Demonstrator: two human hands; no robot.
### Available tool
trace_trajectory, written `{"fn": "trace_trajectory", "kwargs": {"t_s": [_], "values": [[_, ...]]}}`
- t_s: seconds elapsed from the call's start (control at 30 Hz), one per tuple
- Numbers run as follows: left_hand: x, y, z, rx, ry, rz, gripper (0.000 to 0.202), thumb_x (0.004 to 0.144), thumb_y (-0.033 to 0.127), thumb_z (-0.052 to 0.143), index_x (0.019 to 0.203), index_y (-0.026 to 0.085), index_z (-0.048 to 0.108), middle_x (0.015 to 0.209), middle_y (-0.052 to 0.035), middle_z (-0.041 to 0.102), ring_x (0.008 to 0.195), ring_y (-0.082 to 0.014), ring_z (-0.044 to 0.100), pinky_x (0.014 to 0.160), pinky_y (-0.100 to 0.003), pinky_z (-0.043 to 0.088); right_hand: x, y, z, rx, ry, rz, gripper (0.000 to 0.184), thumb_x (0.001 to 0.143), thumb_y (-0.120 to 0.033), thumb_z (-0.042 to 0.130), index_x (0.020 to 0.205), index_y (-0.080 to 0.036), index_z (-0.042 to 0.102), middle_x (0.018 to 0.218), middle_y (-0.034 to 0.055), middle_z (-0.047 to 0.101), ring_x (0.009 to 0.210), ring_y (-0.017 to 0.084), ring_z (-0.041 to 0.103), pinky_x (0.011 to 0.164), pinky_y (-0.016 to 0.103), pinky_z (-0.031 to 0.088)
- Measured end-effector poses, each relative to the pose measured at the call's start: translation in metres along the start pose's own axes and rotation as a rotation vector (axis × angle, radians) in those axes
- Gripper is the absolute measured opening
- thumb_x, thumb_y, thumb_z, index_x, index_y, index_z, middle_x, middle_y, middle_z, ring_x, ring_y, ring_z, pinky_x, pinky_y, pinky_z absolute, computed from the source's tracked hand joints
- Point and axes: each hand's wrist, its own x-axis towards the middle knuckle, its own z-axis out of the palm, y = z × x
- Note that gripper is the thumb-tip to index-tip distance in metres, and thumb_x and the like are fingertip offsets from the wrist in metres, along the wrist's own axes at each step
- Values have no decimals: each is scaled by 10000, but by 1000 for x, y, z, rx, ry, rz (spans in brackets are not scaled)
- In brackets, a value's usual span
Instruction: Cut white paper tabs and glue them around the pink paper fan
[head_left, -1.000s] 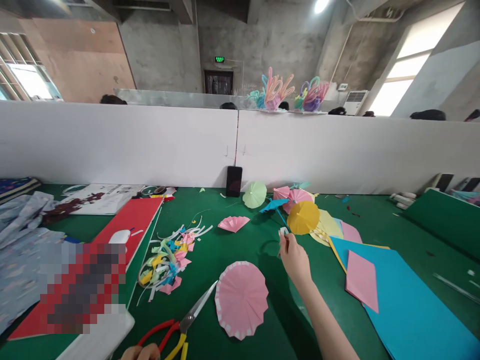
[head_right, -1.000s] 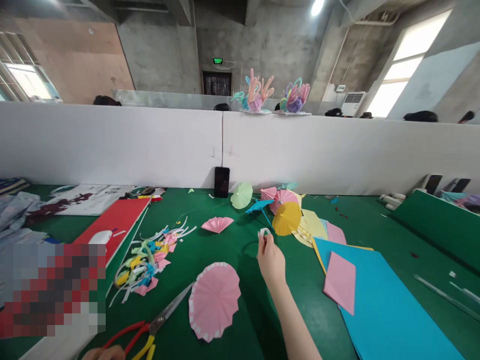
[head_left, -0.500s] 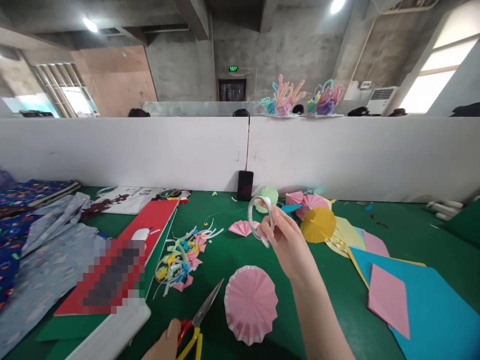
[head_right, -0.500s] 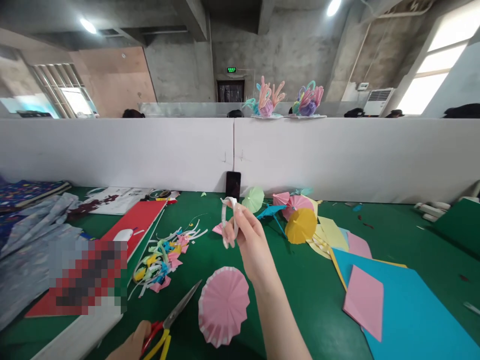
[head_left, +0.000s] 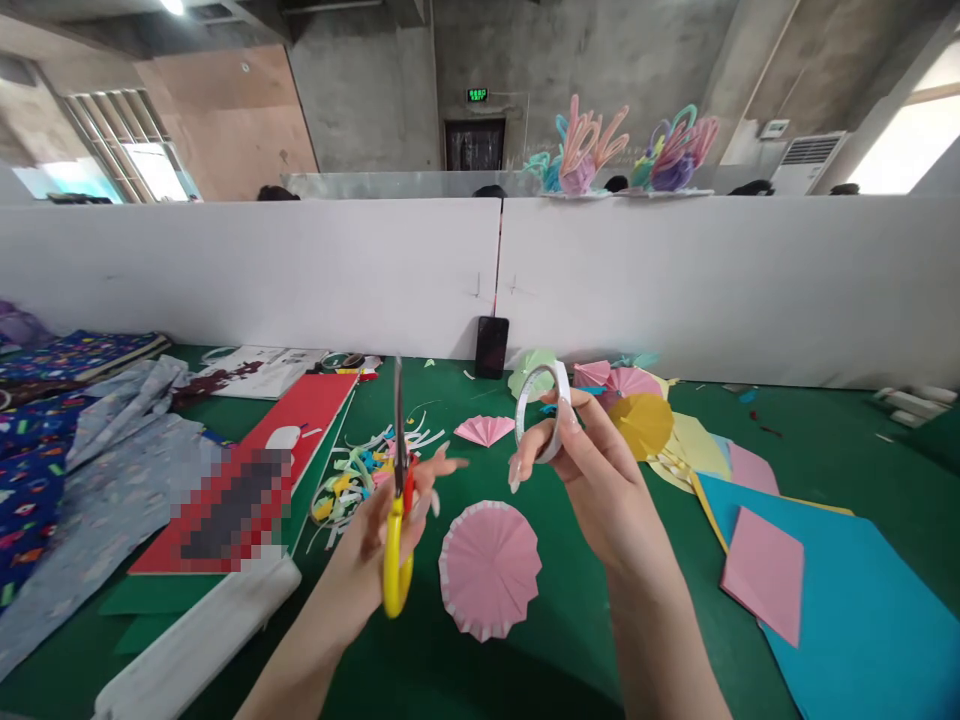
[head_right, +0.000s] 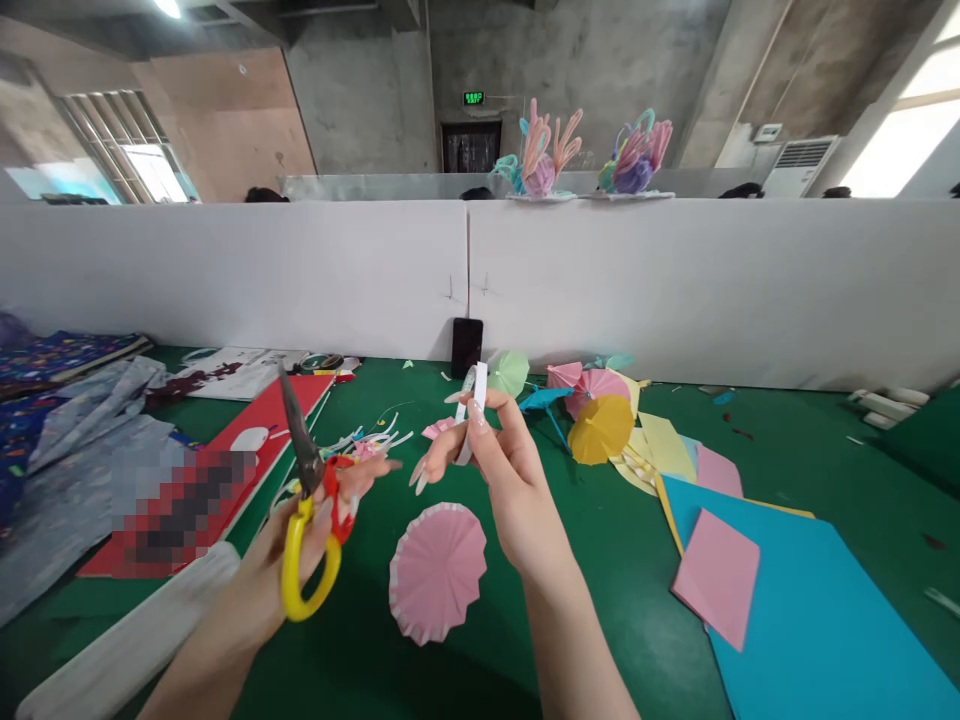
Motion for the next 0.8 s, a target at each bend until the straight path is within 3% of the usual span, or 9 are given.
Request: {"fn": "trace_trajectory", "kwargs": {"t_s": [0.07, 0.13, 0.2, 0.3, 0.43, 0.5, 0.57, 0.7, 0.8], "values": [[11, 16, 20, -54, -19, 17, 554, 718, 596, 625, 1179, 315, 502, 1210, -67, 608, 1134, -294, 572, 872, -419, 519, -2, -3, 0, -50, -7, 5, 123, 966, -305, 434, 1057, -255, 500, 600, -41, 580, 579, 158, 592, 650, 342, 494], [21, 32, 35, -179, -60, 134, 519, 728, 614, 607, 1119, 280, 537, 1259, -71, 581, 1200, -312, 518, 929, -448, 479, -4, -6, -2, -79, -59, 28, 229, 946, -289, 483, 1173, -267, 459, 632, -42, 592, 596, 154, 593, 652, 337, 501], [27, 48, 45, -265, -119, 272, 363, 784, 527, 619, 1024, 259, 571, 1323, -47, 537, 1261, -292, 459, 1030, -458, 389, -4, -8, -6, -86, -148, 79, 387, 930, -260, 520, 1291, -275, 380, 730, -21, 630, 684, 158, 615, 698, 338, 506], [33, 64, 52, -299, -151, 317, 214, 812, 390, 653, 944, 239, 577, 1339, -22, 516, 1257, -255, 460, 1054, -424, 361, -4, -9, -11, -76, -293, 176, 440, 940, -234, 503, 1340, -264, 323, 854, 13, 658, 807, 167, 635, 781, 355, 507], [39, 71, 52, -306, -227, 277, 220, 824, 369, 646, 970, 220, 576, 1113, -41, 636, 909, -174, 627, 726, -270, 509, -1, -6, -14, -153, -324, 200, 180, 954, -239, 480, 1132, -217, 499, 854, 21, 650, 786, 153, 640, 783, 333, 507], [43, 72, 51, -306, -222, 311, 274, 833, 400, 629, 1032, 219, 579, 810, 1, 661, 666, -104, 591, 588, -201, 463, 1, -4, -14, -230, -318, 207, 123, 961, -266, 465, 1017, -200, 553, 823, 25, 659, 761, 150, 633, 752, 309, 504], [47, 70, 49, -350, -271, 339, 313, 829, 430, 625, 1054, 219, 575, 606, 46, 584, 526, -76, 518, 527, -180, 427, 4, -2, -12, -303, -342, 217, 149, 964, -291, 456, 953, -199, 573, 786, 23, 669, 735, 151, 623, 722, 293, 494], [58, 60, 43, -485, -538, 265, 307, 841, 502, 573, 931, 208, 557, 506, 50, 539, 412, -86, 471, 428, -192, 405, 10, 4, -7, -460, -337, 200, 194, 961, -302, 463, 842, -198, 576, 774, 19, 673, 730, 154, 619, 699, 270, 470], [60, 59, 39, -552, -581, 241, 304, 817, 506, 606, 822, 211, 529, 506, 50, 517, 389, -74, 438, 375, -171, 362, 12, 8, -4, -525, -318, 200, 223, 964, -312, 456, 811, -193, 567, 776, 21, 677, 730, 155, 624, 695, 263, 467]]}}
